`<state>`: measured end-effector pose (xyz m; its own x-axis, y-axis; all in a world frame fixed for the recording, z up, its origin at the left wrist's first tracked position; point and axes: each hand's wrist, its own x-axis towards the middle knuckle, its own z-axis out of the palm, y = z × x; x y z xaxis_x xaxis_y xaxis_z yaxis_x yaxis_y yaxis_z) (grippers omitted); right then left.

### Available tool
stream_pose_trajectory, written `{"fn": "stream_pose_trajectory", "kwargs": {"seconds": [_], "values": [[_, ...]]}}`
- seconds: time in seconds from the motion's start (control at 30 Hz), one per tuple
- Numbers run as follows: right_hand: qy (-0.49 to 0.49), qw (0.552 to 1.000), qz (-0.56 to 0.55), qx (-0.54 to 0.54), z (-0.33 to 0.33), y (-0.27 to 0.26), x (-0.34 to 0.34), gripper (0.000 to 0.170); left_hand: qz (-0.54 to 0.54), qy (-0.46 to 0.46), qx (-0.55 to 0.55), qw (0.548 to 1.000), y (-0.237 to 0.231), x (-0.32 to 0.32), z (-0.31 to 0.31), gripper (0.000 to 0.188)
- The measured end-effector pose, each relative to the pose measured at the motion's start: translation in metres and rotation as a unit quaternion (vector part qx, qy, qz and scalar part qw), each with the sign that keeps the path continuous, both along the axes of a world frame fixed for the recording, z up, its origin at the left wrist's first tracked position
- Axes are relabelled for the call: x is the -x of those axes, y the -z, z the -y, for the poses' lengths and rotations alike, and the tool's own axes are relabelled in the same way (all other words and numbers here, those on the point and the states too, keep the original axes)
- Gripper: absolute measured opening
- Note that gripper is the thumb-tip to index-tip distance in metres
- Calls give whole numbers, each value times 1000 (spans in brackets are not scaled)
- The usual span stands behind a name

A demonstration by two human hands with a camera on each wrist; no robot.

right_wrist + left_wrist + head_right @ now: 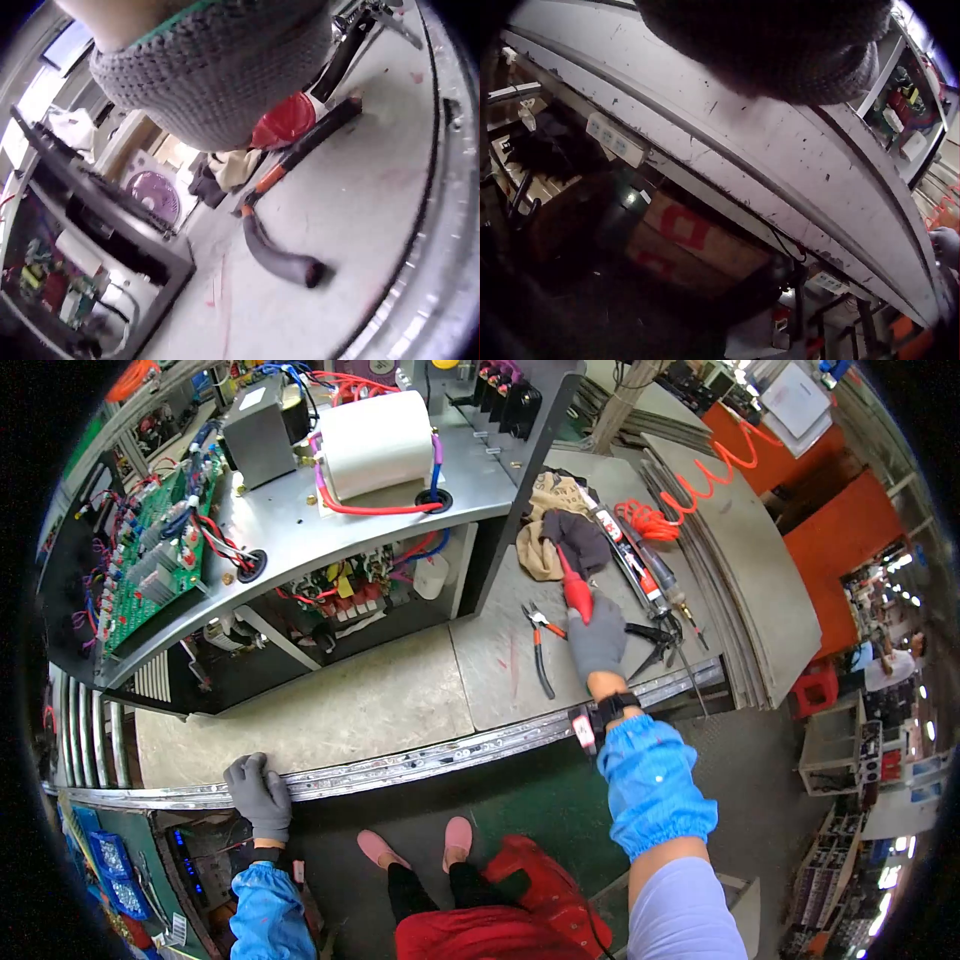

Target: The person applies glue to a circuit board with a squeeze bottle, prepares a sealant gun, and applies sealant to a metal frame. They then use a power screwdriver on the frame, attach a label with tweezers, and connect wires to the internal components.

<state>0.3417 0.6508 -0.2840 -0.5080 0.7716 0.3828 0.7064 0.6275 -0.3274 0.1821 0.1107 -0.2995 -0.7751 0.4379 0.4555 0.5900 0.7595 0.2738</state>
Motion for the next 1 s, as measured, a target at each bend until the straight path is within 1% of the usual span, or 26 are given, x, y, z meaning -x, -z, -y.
{"fn": "stream_pose_trajectory", "kwargs": {"seconds": [0.03, 0.13, 0.2, 0.23, 0.33, 0.43, 0.47, 0.53, 0.6, 0.63, 0.73, 0.77, 0.83, 0.87, 0.9, 0.93, 0.97, 1.0], "values": [[20, 999, 43, -7, 17, -14, -3, 57, 1, 1, 3, 1000, 0, 1, 1, 28], [-36, 998, 60, -5, 53, -19, -29, 67, -3, -2, 8, 1000, 0, 1, 2, 28], [-55, 989, 128, 58, 73, -28, -39, 77, 1, -3, 9, 1000, 0, 1, 2, 28], [-65, 981, 162, 89, 78, -32, -40, 81, 3, -2, 13, 1000, -1, 1, 3, 28], [-50, 965, 246, 82, 79, -34, -33, 93, 17, -3, 19, 1000, -3, 0, 3, 28], [-35, 935, 314, 162, 83, -63, -17, 95, 32, -14, 14, 999, -3, -3, 3, 29], [-28, 932, 318, 171, 86, -64, -15, 94, 35, -17, 12, 999, -3, -4, 2, 29], [-17, 927, 326, 186, 87, -62, -12, 92, 77, -39, 12, 996, -12, -10, -1, 31], [-27, 929, 319, 184, 87, -68, -16, 87, 120, -21, 14, 992, -27, -18, -1, 33], [-35, 930, 316, 184, 88, -72, -18, 84, 169, -7, 45, 985, -36, -19, 6, 36], [-65, 946, 267, 171, 85, -89, -18, 77, 171, -8, -93, 981, -78, -22, 23, 39], [-85, 954, 216, 187, 80, -95, -12, 75, 179, -43, -123, 975, -100, -17, 33, 43], [-125, 961, 117, 216, 65, -107, 5, 71, 77, -67, -195, 975, -133, 13, 62, 46], [-144, 960, 71, 229, 60, -116, 15, 70, 41, -56, -240, 968, -185, 18, 58, 47], [-165, 952, 21, 256, 59, -140, 29, 62, -17, -73, -224, 972, -213, 39, 71, 46], [-184, 940, -40, 284, 55, -158, 45, 60, -63, -58, -246, 965, -238, 55, 77, 45], [-203, 924, -100, 310, 52, -174, 61, 57, -97, -48, -291, 951, -275, 60, 62, 43], [-222, 902, -158, 335, 49, -188, 80, 55, -58, -34, -336, 939, -304, 67, 52, 43]]}}
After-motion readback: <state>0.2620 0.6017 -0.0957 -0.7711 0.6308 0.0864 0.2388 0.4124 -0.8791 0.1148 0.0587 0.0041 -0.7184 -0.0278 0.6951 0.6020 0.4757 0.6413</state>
